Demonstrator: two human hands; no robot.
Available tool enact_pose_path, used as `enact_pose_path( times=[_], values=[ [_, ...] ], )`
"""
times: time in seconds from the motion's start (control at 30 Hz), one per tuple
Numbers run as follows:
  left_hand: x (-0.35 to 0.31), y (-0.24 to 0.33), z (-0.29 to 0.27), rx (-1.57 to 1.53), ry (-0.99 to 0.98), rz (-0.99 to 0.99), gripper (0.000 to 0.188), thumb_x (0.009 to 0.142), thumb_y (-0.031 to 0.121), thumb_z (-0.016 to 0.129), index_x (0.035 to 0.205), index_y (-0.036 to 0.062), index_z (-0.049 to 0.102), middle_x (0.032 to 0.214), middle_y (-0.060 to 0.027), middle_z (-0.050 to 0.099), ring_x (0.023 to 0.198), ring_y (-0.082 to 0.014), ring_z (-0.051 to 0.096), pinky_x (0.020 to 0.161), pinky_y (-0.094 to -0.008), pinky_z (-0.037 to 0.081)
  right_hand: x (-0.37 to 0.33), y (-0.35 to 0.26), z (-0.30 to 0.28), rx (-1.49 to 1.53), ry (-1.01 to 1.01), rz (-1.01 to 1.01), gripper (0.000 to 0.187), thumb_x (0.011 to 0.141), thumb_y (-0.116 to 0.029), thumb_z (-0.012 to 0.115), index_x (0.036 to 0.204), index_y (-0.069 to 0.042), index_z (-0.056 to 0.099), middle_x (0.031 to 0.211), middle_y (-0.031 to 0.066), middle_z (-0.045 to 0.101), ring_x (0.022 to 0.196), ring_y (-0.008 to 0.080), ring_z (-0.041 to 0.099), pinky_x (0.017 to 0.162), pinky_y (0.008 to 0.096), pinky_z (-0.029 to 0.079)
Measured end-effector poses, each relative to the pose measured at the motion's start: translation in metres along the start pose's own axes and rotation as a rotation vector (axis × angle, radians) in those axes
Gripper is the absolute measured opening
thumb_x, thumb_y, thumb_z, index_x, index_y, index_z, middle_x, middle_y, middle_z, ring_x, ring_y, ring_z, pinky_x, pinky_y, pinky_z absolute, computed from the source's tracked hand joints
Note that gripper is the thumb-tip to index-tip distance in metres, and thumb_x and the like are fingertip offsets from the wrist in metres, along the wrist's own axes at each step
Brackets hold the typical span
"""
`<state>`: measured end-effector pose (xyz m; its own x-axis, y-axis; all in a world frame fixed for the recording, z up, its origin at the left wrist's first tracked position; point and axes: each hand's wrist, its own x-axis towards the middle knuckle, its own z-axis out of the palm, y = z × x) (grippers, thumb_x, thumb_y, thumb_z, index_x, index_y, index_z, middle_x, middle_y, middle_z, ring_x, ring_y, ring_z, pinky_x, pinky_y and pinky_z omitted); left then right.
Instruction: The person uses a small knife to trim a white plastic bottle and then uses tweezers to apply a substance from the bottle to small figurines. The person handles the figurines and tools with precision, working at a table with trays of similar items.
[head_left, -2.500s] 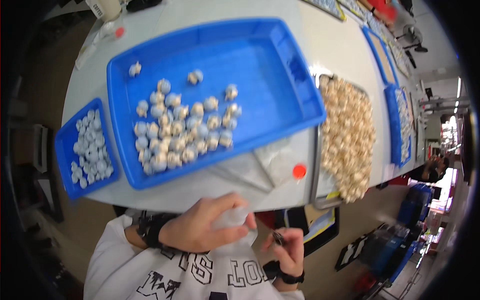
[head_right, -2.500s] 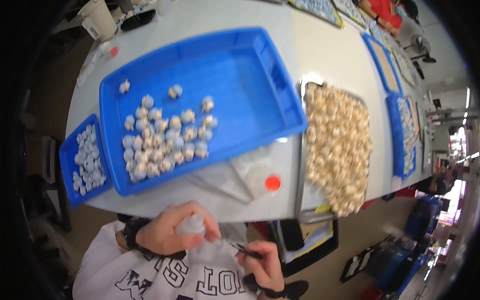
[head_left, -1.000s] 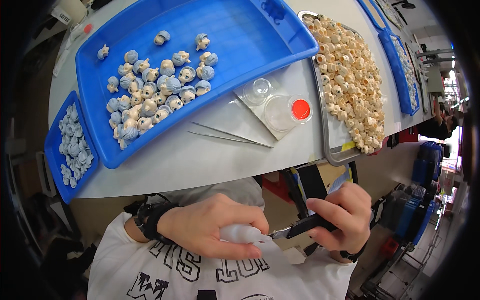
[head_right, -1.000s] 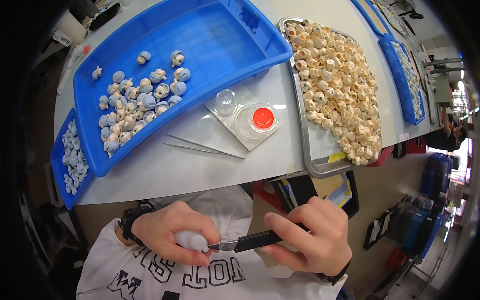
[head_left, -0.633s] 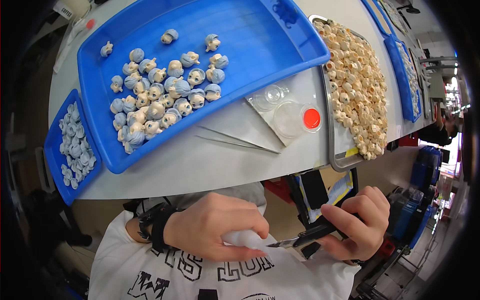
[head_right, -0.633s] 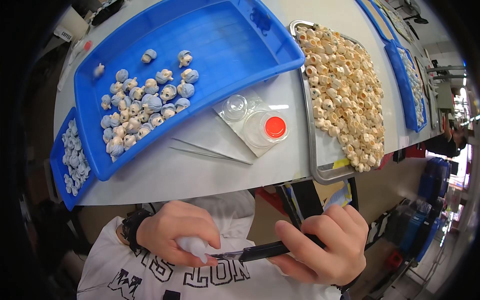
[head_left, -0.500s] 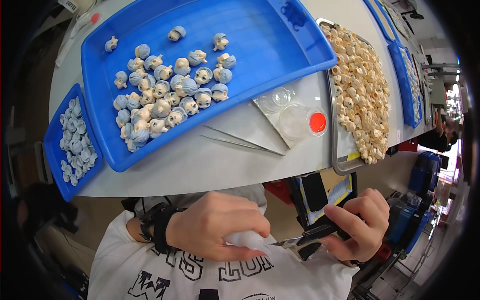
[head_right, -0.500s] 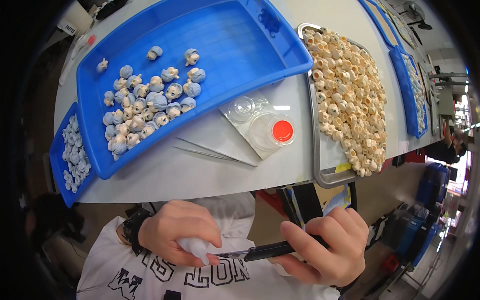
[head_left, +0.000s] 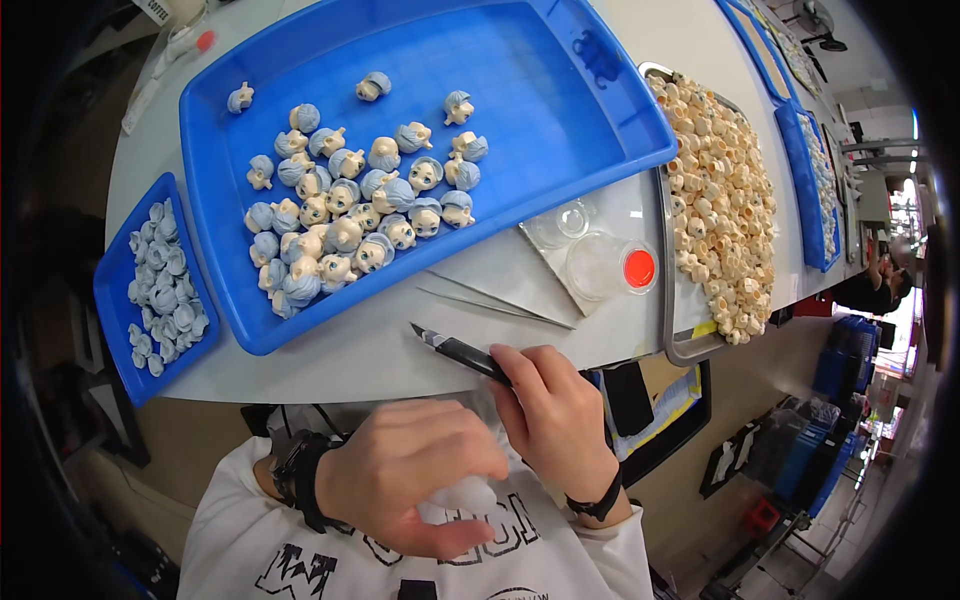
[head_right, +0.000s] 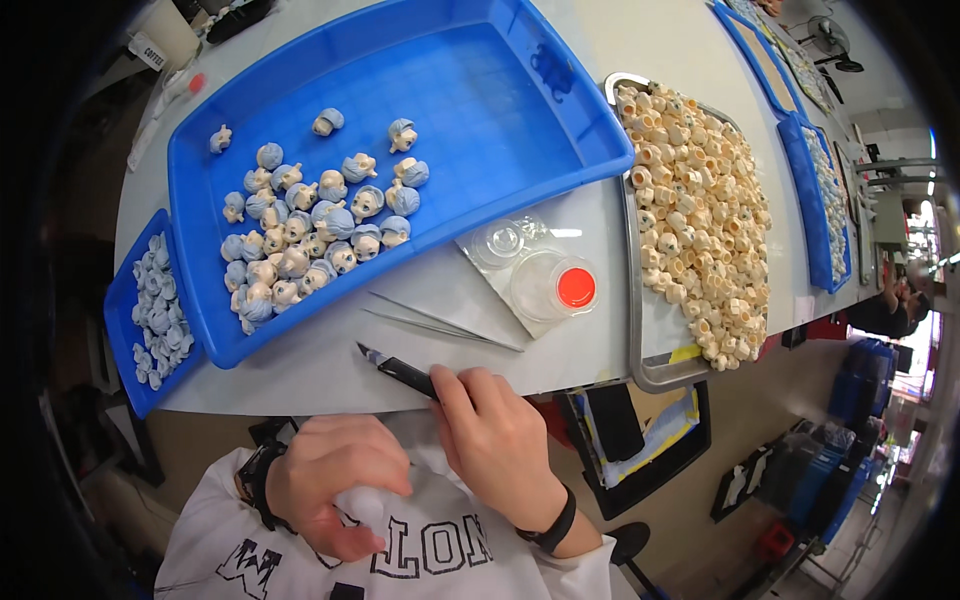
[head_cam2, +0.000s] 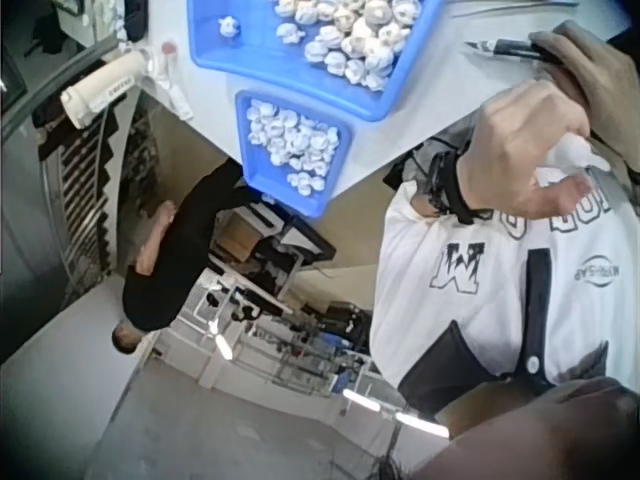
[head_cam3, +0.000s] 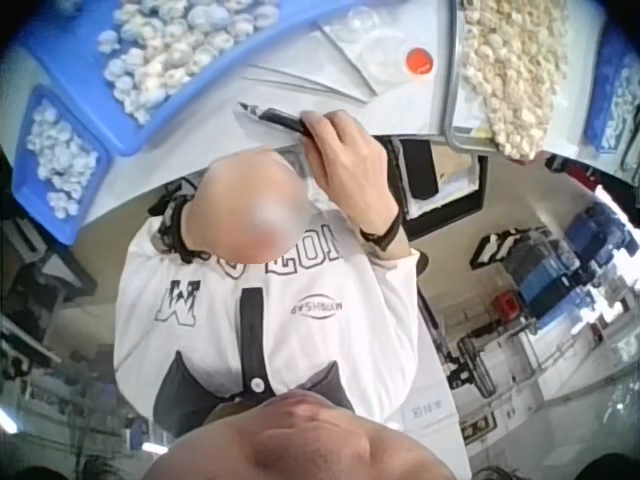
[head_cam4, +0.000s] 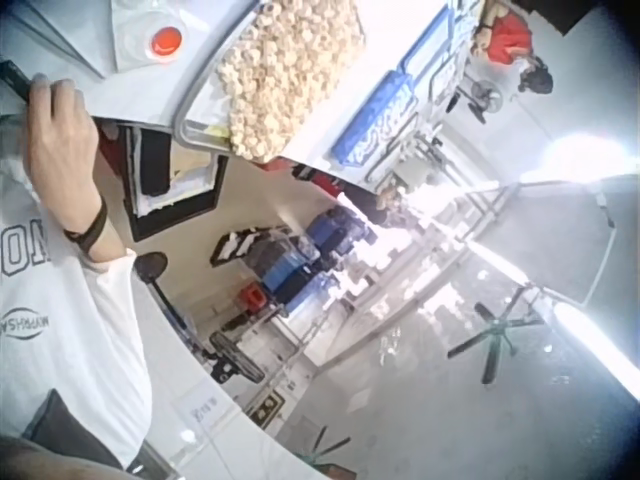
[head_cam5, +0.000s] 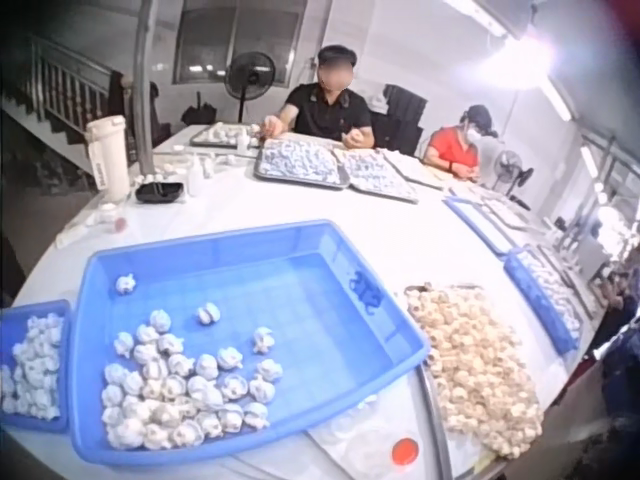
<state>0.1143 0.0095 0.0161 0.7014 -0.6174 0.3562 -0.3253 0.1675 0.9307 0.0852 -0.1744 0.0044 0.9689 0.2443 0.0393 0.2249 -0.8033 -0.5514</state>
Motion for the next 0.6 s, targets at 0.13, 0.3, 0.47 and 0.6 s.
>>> enact_pose_path(
  times=[0.13,0.3,0.47,0.6],
  values=[
    [-0.007,-0.006,-0.001,0.079,0.038,0.032,0.033,0.082,0.03,0.061,0.092,-0.0014,0.057,0.081,-0.0131,0.058,0.066,-0.0271,0.058,0.059,-0.0346,0.047,-0.002,0.005,-0.009,-0.021,0.085,0.046,0.032,0.071,-0.006,0.066,0.103,-0.005,0.059,0.082,0.0084,0.055,0.069,0.0239,0.056,0.056,0.033,0.046],
    [-0.011,-0.01,0.004,0.131,0.052,0.035,0.037,0.084,0.033,0.061,0.097,-0.0021,0.055,0.085,-0.0139,0.058,0.072,-0.0277,0.058,0.064,-0.0355,0.047,0.005,-0.001,0.006,-0.079,0.082,-0.018,0.033,0.071,-0.005,0.066,0.103,-0.004,0.06,0.086,0.0079,0.055,0.072,0.0226,0.055,0.057,0.0317,0.046],
    [-0.013,-0.007,0.002,0.099,0.029,-0.006,0.037,0.084,0.032,0.062,0.097,-0.0021,0.055,0.086,-0.0136,0.058,0.074,-0.0289,0.058,0.067,-0.0364,0.047,0.024,-0.013,0.027,-0.068,0.125,-0.095,0.038,0.07,-0.005,0.066,0.108,-0.003,0.058,0.088,0.0081,0.055,0.075,0.0229,0.055,0.059,0.0323,0.047],
    [-0.016,-0.008,-0.003,0.099,0.046,-0.021,0.038,0.083,0.031,0.064,0.098,-0.002,0.056,0.087,-0.0136,0.059,0.075,-0.0284,0.058,0.066,-0.0361,0.048,0.024,-0.011,0.006,-0.106,0.149,-0.03,0.038,0.071,-0.006,0.066,0.108,-0.004,0.059,0.093,0.0087,0.056,0.078,0.0241,0.056,0.061,0.0332,0.048]
  ],
)
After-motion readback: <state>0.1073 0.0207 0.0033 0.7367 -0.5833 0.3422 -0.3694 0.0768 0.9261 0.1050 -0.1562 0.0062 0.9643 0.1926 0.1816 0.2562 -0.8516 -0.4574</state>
